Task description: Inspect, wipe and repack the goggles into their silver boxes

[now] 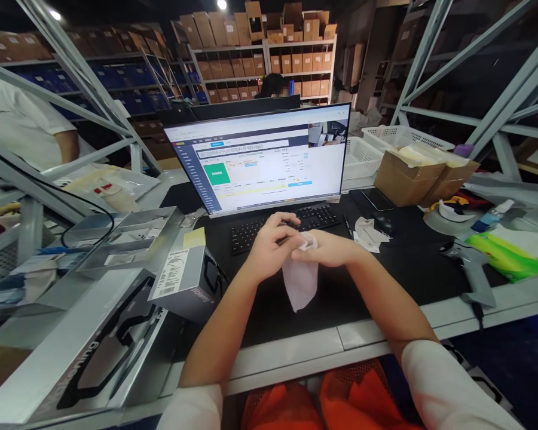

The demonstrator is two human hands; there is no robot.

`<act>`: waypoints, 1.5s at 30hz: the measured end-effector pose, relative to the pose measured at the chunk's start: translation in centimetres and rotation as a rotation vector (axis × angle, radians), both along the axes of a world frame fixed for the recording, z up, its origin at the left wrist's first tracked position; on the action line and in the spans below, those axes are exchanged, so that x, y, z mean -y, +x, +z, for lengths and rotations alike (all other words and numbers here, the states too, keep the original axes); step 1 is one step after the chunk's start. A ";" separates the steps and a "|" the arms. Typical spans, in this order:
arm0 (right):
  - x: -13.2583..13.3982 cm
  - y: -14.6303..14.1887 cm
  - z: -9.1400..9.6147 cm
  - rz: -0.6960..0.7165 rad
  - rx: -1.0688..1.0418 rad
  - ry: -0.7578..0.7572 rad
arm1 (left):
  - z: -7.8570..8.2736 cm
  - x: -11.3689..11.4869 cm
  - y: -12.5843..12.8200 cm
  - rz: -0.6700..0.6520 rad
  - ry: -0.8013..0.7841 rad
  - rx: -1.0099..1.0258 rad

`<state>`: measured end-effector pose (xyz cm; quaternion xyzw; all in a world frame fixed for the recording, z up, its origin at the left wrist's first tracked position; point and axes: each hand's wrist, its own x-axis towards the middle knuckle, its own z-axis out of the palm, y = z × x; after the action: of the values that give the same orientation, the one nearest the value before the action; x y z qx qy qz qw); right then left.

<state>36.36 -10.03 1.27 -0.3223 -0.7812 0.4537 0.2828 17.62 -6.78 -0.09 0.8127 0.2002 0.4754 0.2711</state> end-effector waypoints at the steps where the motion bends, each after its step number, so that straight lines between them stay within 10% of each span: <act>1: 0.1 1.1 0.5 0.009 0.010 -0.005 | -0.7 -0.6 0.4 0.030 -0.095 0.098; 6: 0.5 7.8 2.1 -0.317 -0.073 0.075 | -3.6 -1.8 3.4 0.329 -0.228 0.009; 13: 1.6 14.1 2.5 -0.987 0.250 0.174 | -5.1 1.2 12.0 0.246 0.000 -0.709; 23: 2.3 10.2 3.1 -0.701 0.255 0.261 | 0.3 -4.2 9.0 0.350 -0.196 -0.508; 31: 4.9 4.0 3.7 -0.399 -0.087 0.598 | 8.8 1.3 2.1 0.283 -0.009 -0.114; 45: 5.8 1.2 3.5 -0.129 0.128 0.385 | 3.8 2.5 -3.4 0.389 -0.068 -0.092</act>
<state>37.51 -15.79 4.78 -0.3398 -0.8477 0.2555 0.3173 14.25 -9.31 3.75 0.7699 0.3815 0.4741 0.1921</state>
